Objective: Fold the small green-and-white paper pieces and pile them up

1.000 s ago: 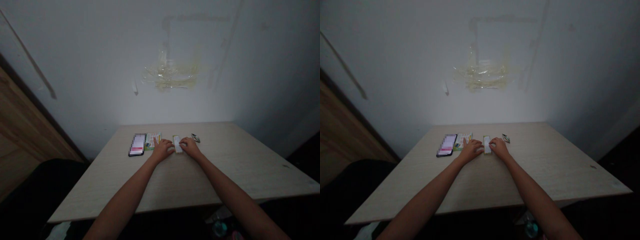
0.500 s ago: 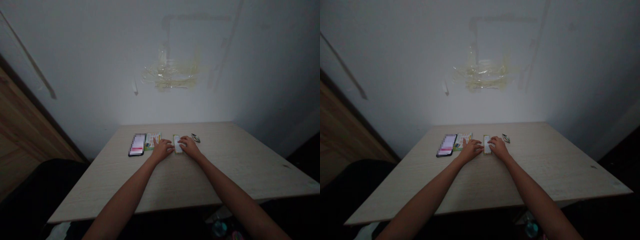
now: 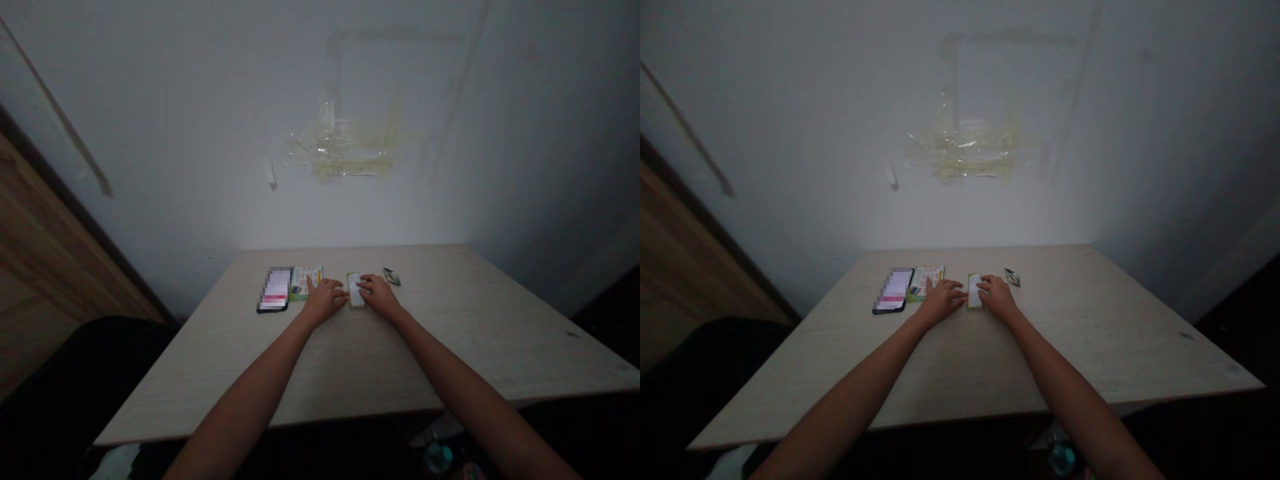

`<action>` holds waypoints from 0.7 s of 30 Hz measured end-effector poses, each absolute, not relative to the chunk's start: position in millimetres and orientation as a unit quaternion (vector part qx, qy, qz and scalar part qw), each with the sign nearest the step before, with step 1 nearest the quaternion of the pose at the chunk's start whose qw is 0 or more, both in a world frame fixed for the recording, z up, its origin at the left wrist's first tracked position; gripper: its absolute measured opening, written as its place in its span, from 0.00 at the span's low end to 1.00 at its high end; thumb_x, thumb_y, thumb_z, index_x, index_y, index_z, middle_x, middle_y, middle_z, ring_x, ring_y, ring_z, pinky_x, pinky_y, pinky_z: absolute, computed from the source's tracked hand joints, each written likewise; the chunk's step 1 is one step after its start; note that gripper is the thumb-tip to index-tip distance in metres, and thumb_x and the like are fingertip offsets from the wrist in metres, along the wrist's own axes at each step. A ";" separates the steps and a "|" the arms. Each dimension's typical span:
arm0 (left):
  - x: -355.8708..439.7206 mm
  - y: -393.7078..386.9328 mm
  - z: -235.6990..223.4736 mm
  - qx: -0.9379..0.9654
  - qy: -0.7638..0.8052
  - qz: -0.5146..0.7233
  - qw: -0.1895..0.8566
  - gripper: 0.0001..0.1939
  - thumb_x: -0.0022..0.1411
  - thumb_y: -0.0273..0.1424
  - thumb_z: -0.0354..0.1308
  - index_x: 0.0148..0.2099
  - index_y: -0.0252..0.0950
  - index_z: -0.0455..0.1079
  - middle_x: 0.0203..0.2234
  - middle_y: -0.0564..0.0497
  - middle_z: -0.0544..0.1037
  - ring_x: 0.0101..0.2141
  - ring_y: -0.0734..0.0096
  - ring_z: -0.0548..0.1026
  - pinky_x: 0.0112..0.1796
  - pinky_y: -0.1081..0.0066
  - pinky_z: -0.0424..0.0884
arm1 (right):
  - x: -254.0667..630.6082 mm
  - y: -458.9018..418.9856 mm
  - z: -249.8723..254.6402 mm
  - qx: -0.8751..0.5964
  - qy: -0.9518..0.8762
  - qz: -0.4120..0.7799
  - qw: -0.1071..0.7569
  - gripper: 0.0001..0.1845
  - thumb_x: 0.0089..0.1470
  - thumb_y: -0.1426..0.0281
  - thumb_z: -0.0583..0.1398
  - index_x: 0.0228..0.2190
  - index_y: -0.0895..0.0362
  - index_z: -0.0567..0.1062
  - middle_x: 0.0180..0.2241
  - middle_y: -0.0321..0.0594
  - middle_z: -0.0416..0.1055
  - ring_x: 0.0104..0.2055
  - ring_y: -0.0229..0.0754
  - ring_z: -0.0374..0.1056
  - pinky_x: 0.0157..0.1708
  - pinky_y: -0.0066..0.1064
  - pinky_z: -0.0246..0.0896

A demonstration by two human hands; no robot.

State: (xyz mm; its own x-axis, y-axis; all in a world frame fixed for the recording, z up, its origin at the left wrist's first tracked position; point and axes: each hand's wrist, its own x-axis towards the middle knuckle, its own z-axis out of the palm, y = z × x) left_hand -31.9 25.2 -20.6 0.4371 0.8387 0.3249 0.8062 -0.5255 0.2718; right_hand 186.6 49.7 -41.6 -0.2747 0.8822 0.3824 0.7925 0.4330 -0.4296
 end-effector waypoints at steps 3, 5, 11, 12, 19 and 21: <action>-32.1 23.9 -19.9 0.846 0.487 0.212 0.037 0.11 0.65 0.42 0.55 0.46 0.54 0.76 0.52 0.54 0.75 0.56 0.58 0.65 0.57 0.29 0.26 | 187.1 50.4 -43.1 -0.524 -0.795 0.079 0.296 0.15 0.57 0.68 0.59 0.45 0.55 0.79 0.53 0.46 0.71 0.55 0.48 0.64 0.57 0.42 0.56; -32.2 23.4 -19.6 0.846 0.488 0.210 0.039 0.11 0.65 0.42 0.54 0.46 0.54 0.76 0.52 0.54 0.75 0.56 0.58 0.65 0.57 0.29 0.27 | 187.4 51.0 -44.0 -0.523 -0.794 0.080 0.298 0.15 0.57 0.68 0.59 0.45 0.54 0.79 0.53 0.46 0.71 0.55 0.48 0.64 0.57 0.43 0.56; -32.4 24.8 -20.7 0.846 0.488 0.211 0.037 0.11 0.65 0.42 0.54 0.45 0.53 0.77 0.52 0.54 0.75 0.56 0.57 0.65 0.56 0.28 0.27 | 187.5 50.9 -43.2 -0.525 -0.796 0.076 0.293 0.15 0.57 0.68 0.59 0.45 0.53 0.79 0.53 0.45 0.71 0.55 0.48 0.64 0.57 0.43 0.56; -32.5 25.3 -21.0 0.846 0.489 0.209 0.039 0.11 0.65 0.42 0.55 0.45 0.53 0.77 0.52 0.54 0.74 0.56 0.57 0.65 0.56 0.28 0.27 | 187.3 50.5 -42.6 -0.525 -0.796 0.077 0.292 0.15 0.57 0.68 0.59 0.45 0.53 0.79 0.53 0.45 0.71 0.55 0.48 0.64 0.57 0.43 0.57; -33.9 26.7 -23.3 0.847 0.485 0.213 0.038 0.12 0.65 0.43 0.54 0.45 0.54 0.77 0.51 0.53 0.75 0.56 0.56 0.65 0.56 0.28 0.27 | 186.5 48.5 -40.5 -0.526 -0.797 0.076 0.288 0.15 0.58 0.68 0.59 0.46 0.52 0.79 0.54 0.43 0.71 0.56 0.48 0.64 0.57 0.42 0.56; -34.4 26.4 -23.6 0.848 0.484 0.214 0.035 0.12 0.65 0.43 0.53 0.45 0.54 0.77 0.52 0.53 0.75 0.56 0.56 0.65 0.56 0.28 0.27 | 186.6 48.4 -40.5 -0.525 -0.797 0.079 0.287 0.15 0.58 0.68 0.59 0.46 0.52 0.79 0.54 0.43 0.71 0.56 0.48 0.64 0.57 0.42 0.56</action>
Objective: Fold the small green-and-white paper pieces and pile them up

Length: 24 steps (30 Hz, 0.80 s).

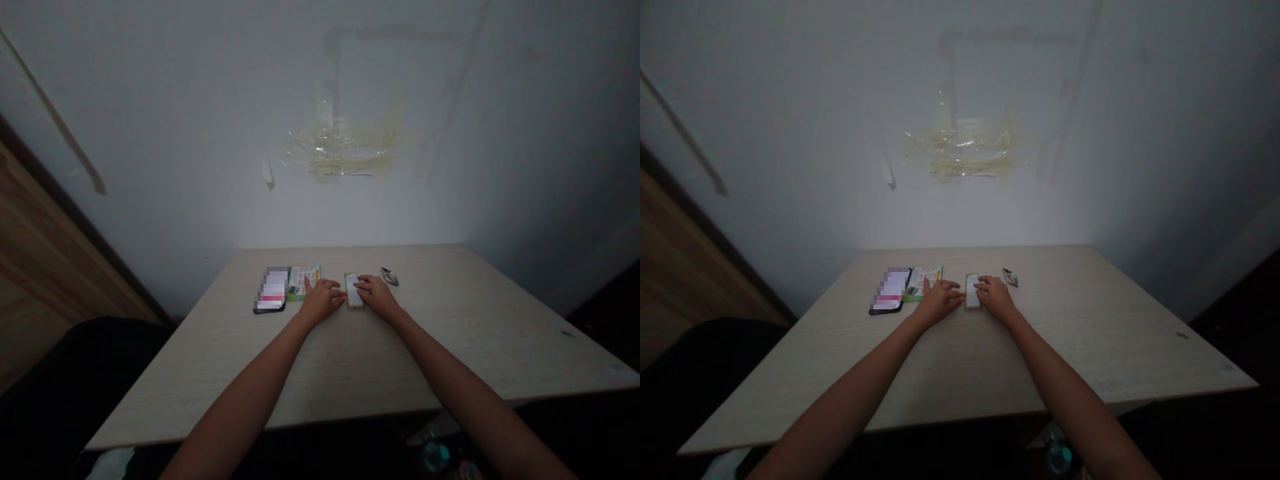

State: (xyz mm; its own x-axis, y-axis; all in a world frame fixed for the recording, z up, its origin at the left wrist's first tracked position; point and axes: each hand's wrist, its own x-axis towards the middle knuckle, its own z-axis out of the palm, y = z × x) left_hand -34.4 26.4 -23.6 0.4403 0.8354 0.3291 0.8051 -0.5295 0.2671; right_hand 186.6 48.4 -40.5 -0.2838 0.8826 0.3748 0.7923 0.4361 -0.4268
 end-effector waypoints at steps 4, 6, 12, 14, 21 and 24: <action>-34.5 25.5 -22.4 0.848 0.486 0.207 0.037 0.12 0.66 0.43 0.53 0.47 0.54 0.76 0.52 0.53 0.75 0.56 0.56 0.65 0.56 0.28 0.28 | 187.1 47.4 -39.6 -0.522 -0.800 0.081 0.287 0.15 0.58 0.68 0.58 0.46 0.53 0.79 0.54 0.44 0.71 0.56 0.48 0.64 0.57 0.42 0.56; -34.0 25.0 -21.2 0.847 0.490 0.202 0.041 0.12 0.65 0.42 0.54 0.47 0.54 0.76 0.52 0.53 0.74 0.56 0.56 0.64 0.57 0.29 0.29 | 187.4 46.8 -38.8 -0.519 -0.801 0.080 0.286 0.15 0.58 0.68 0.58 0.46 0.53 0.79 0.54 0.44 0.71 0.56 0.48 0.64 0.58 0.42 0.56; -33.9 24.4 -19.6 0.848 0.487 0.205 0.047 0.11 0.65 0.42 0.54 0.47 0.55 0.76 0.52 0.53 0.75 0.56 0.57 0.65 0.56 0.28 0.30 | 186.8 46.9 -38.5 -0.520 -0.805 0.076 0.277 0.16 0.59 0.67 0.57 0.47 0.52 0.78 0.55 0.43 0.70 0.57 0.48 0.63 0.58 0.41 0.55; -34.4 24.8 -20.3 0.849 0.483 0.209 0.044 0.11 0.65 0.42 0.54 0.46 0.55 0.76 0.52 0.54 0.75 0.56 0.57 0.65 0.56 0.27 0.30 | 186.3 46.8 -38.6 -0.516 -0.807 0.074 0.275 0.16 0.59 0.67 0.57 0.47 0.52 0.78 0.56 0.42 0.69 0.57 0.49 0.63 0.59 0.41 0.55; -34.1 25.6 -22.1 0.849 0.479 0.216 0.046 0.12 0.65 0.42 0.54 0.46 0.54 0.76 0.52 0.53 0.75 0.56 0.56 0.65 0.56 0.27 0.29 | 186.0 46.1 -37.7 -0.521 -0.810 0.061 0.261 0.17 0.60 0.67 0.55 0.48 0.52 0.78 0.56 0.42 0.69 0.57 0.48 0.62 0.59 0.41 0.54; -33.4 25.8 -21.8 0.850 0.479 0.215 0.047 0.11 0.65 0.42 0.54 0.47 0.54 0.76 0.52 0.53 0.75 0.55 0.56 0.65 0.55 0.25 0.30 | 186.5 47.9 -37.5 -0.524 -0.812 0.060 0.252 0.18 0.60 0.67 0.56 0.49 0.55 0.77 0.55 0.44 0.69 0.57 0.49 0.62 0.59 0.42 0.54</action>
